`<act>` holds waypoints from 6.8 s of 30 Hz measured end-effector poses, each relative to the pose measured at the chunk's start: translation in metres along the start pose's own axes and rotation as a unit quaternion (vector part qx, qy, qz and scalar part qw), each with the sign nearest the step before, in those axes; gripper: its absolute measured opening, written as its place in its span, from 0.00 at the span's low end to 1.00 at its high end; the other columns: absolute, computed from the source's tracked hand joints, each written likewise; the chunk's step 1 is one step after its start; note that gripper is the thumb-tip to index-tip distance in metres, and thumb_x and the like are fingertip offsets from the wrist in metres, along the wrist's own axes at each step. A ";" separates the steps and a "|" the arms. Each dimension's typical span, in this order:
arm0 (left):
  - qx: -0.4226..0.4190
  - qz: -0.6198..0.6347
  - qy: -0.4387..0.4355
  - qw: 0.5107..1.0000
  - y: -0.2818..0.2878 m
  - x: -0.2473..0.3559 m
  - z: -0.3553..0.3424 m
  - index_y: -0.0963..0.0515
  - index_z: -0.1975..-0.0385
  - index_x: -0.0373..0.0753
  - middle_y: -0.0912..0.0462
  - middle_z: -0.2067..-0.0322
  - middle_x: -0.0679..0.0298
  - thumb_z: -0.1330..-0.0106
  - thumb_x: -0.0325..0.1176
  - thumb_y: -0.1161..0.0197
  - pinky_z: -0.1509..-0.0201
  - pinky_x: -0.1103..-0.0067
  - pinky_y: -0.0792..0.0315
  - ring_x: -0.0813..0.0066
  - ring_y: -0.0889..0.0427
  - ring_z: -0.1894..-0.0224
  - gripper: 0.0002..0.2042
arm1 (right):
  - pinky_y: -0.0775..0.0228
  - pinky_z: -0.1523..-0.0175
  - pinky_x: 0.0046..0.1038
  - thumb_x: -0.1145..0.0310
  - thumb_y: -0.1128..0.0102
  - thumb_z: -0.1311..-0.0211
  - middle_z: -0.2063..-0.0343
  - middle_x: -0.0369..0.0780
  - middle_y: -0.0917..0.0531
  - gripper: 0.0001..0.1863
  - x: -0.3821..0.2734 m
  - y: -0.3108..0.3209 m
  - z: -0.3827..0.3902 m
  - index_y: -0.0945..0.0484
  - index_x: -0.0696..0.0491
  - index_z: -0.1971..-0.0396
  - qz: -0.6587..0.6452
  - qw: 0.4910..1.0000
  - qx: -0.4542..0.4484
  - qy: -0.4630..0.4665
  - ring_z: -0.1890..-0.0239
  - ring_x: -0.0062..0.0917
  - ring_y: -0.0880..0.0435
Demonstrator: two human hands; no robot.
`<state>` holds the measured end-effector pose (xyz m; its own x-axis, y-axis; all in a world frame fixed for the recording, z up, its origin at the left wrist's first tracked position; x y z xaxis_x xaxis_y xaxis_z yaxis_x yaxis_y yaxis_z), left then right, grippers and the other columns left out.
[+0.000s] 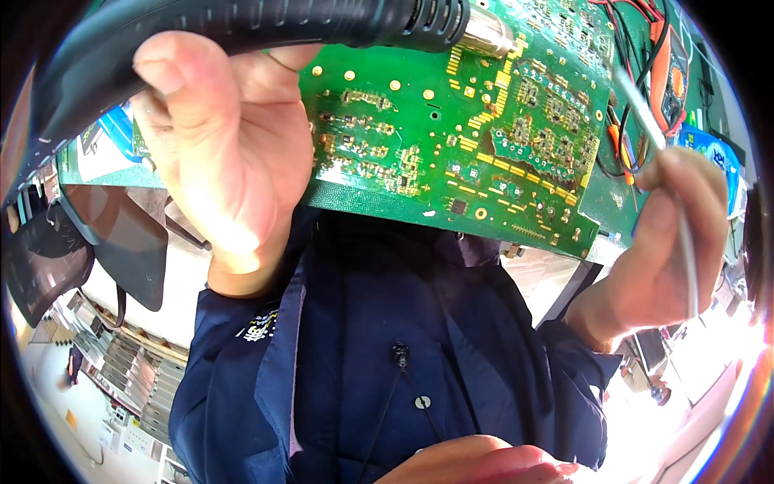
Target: The person uses a heat gun and a metal tool to desolder or manipulate components on a green circuit board, then lifts the heat gun away and handles the board by hand along with a blue hand tool.
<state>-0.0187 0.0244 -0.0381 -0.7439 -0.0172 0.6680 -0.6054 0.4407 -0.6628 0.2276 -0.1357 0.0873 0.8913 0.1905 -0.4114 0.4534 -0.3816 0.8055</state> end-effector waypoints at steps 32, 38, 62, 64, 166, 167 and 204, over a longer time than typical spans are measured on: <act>-0.002 -0.086 -0.074 0.994 -0.031 0.004 -0.004 0.39 0.28 0.44 0.30 0.33 0.49 0.24 0.54 0.48 0.37 0.57 0.19 0.40 0.30 0.31 0.30 | 0.30 0.72 0.30 0.72 0.27 0.59 0.76 0.38 0.29 0.18 -0.046 -0.069 -0.019 0.18 0.59 0.64 0.132 0.983 -0.056 0.114 0.73 0.32 0.25; -0.039 -0.079 -0.062 0.994 -0.038 0.006 -0.006 0.37 0.29 0.45 0.30 0.33 0.51 0.25 0.56 0.47 0.37 0.56 0.19 0.40 0.31 0.31 0.31 | 0.29 0.72 0.29 0.72 0.33 0.65 0.76 0.39 0.30 0.18 -0.047 -0.078 -0.021 0.19 0.59 0.66 0.150 0.979 -0.041 0.130 0.72 0.33 0.24; -0.062 -0.072 -0.040 0.995 -0.038 0.018 -0.013 0.43 0.27 0.40 0.26 0.35 0.61 0.27 0.56 0.44 0.36 0.57 0.19 0.51 0.27 0.32 0.36 | 0.35 0.74 0.25 0.71 0.38 0.67 0.77 0.37 0.31 0.15 -0.059 -0.088 -0.032 0.20 0.58 0.72 0.196 0.974 -0.041 0.105 0.74 0.27 0.27; -0.037 -0.074 -0.043 0.996 -0.040 0.018 -0.012 0.43 0.27 0.39 0.26 0.34 0.60 0.25 0.54 0.46 0.36 0.57 0.19 0.51 0.28 0.32 0.35 | 0.36 0.74 0.25 0.71 0.38 0.67 0.76 0.36 0.31 0.15 -0.062 -0.089 -0.033 0.20 0.57 0.73 0.199 0.974 -0.047 0.101 0.74 0.26 0.27; -0.052 -0.001 -0.042 0.998 -0.022 0.026 -0.014 0.40 0.28 0.40 0.30 0.32 0.55 0.25 0.56 0.47 0.32 0.49 0.25 0.44 0.33 0.29 0.34 | 0.25 0.60 0.22 0.71 0.46 0.23 0.70 0.41 0.13 0.14 0.045 -0.011 0.018 0.19 0.64 0.48 -0.278 0.901 0.061 -0.326 0.69 0.21 0.15; -0.052 -0.003 -0.043 0.998 -0.023 0.026 -0.014 0.40 0.28 0.40 0.30 0.32 0.55 0.25 0.56 0.47 0.32 0.49 0.25 0.44 0.33 0.29 0.33 | 0.25 0.61 0.22 0.71 0.46 0.23 0.70 0.41 0.13 0.14 0.048 -0.007 0.019 0.19 0.64 0.48 -0.277 0.901 0.050 -0.329 0.68 0.21 0.15; -0.030 -0.073 -0.062 0.995 -0.031 0.017 -0.011 0.41 0.27 0.39 0.30 0.32 0.54 0.23 0.55 0.49 0.33 0.51 0.24 0.45 0.31 0.30 0.33 | 0.21 0.56 0.23 0.77 0.40 0.29 0.70 0.46 0.12 0.10 -0.019 -0.005 0.009 0.16 0.66 0.54 -0.094 0.958 0.009 -0.270 0.66 0.26 0.11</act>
<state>-0.0093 0.0204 -0.0024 -0.6805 -0.1934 0.7068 -0.6942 0.4788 -0.5374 0.2084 -0.1459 0.0874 0.6596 -0.2372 -0.7132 0.6009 -0.4036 0.6900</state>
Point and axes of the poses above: each hand's wrist, its own z-axis away from the middle knuckle, its own y-axis out of the back of the hand, x = y × z, the point moved 1 cm from there along -z, towards the middle knuckle
